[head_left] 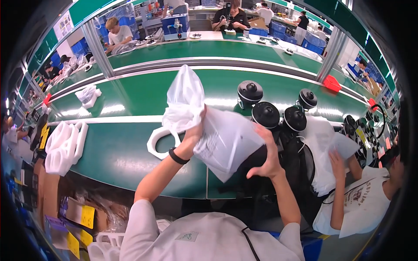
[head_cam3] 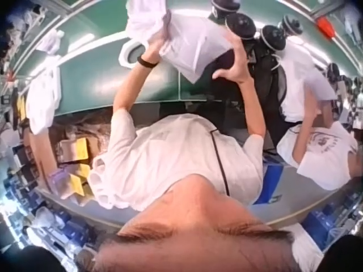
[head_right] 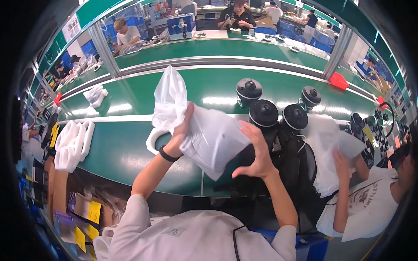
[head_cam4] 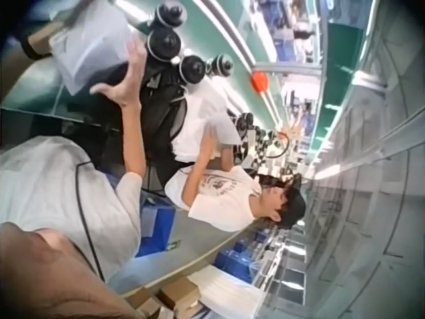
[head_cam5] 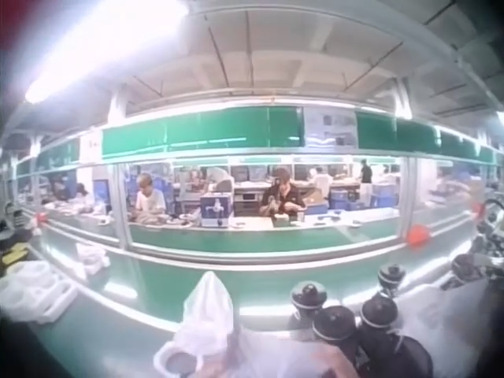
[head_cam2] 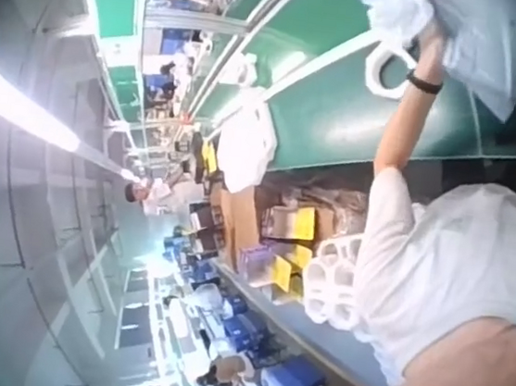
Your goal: Packaging circular black lighting components into foam protectors and plastic bags on an assembly line.
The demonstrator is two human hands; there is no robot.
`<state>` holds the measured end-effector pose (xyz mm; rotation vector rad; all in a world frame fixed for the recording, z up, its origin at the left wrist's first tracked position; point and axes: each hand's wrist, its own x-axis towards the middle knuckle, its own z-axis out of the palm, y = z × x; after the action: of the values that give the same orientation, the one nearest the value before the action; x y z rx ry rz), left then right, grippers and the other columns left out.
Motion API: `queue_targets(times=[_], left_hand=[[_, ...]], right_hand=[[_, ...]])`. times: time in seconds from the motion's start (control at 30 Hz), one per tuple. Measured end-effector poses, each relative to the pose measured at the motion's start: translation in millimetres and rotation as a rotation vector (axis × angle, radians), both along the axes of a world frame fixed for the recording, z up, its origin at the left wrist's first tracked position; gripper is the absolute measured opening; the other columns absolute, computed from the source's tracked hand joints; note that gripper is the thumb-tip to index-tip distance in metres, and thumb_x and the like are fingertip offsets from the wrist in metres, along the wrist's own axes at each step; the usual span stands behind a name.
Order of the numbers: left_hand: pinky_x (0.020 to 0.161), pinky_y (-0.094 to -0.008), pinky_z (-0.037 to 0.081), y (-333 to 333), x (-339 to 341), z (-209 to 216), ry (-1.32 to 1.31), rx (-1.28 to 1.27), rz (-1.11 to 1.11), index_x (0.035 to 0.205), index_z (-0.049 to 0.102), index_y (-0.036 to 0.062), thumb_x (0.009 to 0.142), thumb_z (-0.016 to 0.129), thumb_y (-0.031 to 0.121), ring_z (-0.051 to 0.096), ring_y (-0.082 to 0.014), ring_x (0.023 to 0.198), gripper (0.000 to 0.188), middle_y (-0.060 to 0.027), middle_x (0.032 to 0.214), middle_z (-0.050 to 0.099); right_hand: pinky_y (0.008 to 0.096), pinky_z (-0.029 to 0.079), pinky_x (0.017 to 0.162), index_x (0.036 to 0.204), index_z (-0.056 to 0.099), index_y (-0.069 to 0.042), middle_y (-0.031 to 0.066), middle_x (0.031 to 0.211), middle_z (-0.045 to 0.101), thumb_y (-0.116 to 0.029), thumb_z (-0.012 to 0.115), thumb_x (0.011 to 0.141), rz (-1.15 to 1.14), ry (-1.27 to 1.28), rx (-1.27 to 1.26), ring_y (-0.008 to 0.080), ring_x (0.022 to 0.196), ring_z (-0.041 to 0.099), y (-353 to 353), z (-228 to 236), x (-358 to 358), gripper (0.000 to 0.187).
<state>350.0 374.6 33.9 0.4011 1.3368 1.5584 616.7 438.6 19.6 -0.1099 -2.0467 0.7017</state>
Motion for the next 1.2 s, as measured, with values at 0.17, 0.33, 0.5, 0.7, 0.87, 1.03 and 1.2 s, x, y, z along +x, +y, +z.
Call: queue_targets(times=[0.17, 0.33, 0.5, 0.7, 0.87, 1.03, 1.2], left_hand=[[0.111, -0.031, 0.038, 30, 13, -52, 0.291, 0.528, -0.477, 0.148, 0.047, 0.0035, 0.106, 0.057, 0.035, 0.053, -0.0169, 0.124, 0.054, -0.0091, 0.137, 0.057], [0.108, -0.0366, 0.047, 45, 25, -24, 0.372, 0.671, -0.601, 0.147, 0.043, 0.0029, 0.101, 0.059, 0.029, 0.057, -0.0229, 0.126, 0.055, -0.0133, 0.141, 0.057], [0.1, -0.0377, 0.047, 48, 32, 30, 0.991, 0.68, -0.551, 0.127, 0.06, 0.0016, 0.099, 0.055, 0.013, 0.06, -0.0273, 0.114, 0.031, -0.0157, 0.125, 0.065], [0.081, -0.0382, 0.052, 7, 27, 129, 1.38, 0.604, -0.779, 0.11, 0.068, 0.0001, 0.089, 0.065, 0.013, 0.066, -0.0288, 0.089, 0.025, -0.0172, 0.101, 0.071], [0.079, -0.0371, 0.052, 18, 20, 132, 1.237, 0.628, -0.818, 0.108, 0.068, -0.0004, 0.085, 0.068, 0.013, 0.067, -0.0281, 0.087, 0.026, -0.0165, 0.099, 0.071], [0.09, -0.0352, 0.052, 24, 32, 104, 1.095, 0.664, -0.558, 0.11, 0.069, 0.0002, 0.098, 0.059, 0.018, 0.069, -0.0235, 0.098, 0.023, -0.014, 0.107, 0.073], [0.103, -0.0379, 0.048, 44, 34, 94, 0.738, 0.725, -0.561, 0.12, 0.069, 0.0035, 0.105, 0.055, 0.026, 0.065, -0.0216, 0.116, 0.031, -0.0087, 0.114, 0.072]], right_hand=[[0.0546, 0.02, 0.122, 0.157, 0.027, -0.004, 0.0207, 0.158, 0.036, -0.047, 0.086, 0.071, -0.154, -0.342, 0.063, 0.0401, 0.15, 0.027, 1, -78, 1, 0.113], [0.0527, 0.019, 0.124, 0.161, 0.021, -0.008, 0.0124, 0.163, 0.031, -0.064, 0.063, 0.089, 0.038, -0.262, -0.522, 0.0338, 0.151, 0.028, -10, -141, 6, 0.1], [0.046, 0.027, 0.122, 0.158, 0.024, -0.004, 0.012, 0.16, 0.034, -0.063, 0.043, 0.1, 0.094, 0.73, -0.745, 0.0292, 0.147, 0.033, -46, -82, -39, 0.084], [0.0482, 0.055, 0.06, 0.143, 0.049, -0.007, 0.026, 0.113, 0.064, -0.089, 0.027, 0.087, 1.426, 0.414, -1.475, 0.0376, 0.089, 0.067, -19, -90, -40, 0.102], [0.0563, 0.041, 0.109, 0.147, 0.046, -0.001, 0.0159, 0.144, 0.054, -0.092, 0.034, 0.083, 0.145, 0.397, -1.438, 0.0373, 0.131, 0.053, -33, -96, -50, 0.111], [0.0526, 0.026, 0.121, 0.153, 0.035, 0.001, 0.0155, 0.151, 0.049, -0.09, 0.048, 0.079, -0.15, 0.071, -0.328, 0.0346, 0.143, 0.042, -36, -169, -63, 0.117], [0.0532, 0.034, 0.117, 0.156, 0.034, -0.01, 0.0112, 0.153, 0.046, -0.09, 0.046, 0.081, 0.097, 0.334, -0.698, 0.0325, 0.144, 0.042, -34, -155, -69, 0.11]])
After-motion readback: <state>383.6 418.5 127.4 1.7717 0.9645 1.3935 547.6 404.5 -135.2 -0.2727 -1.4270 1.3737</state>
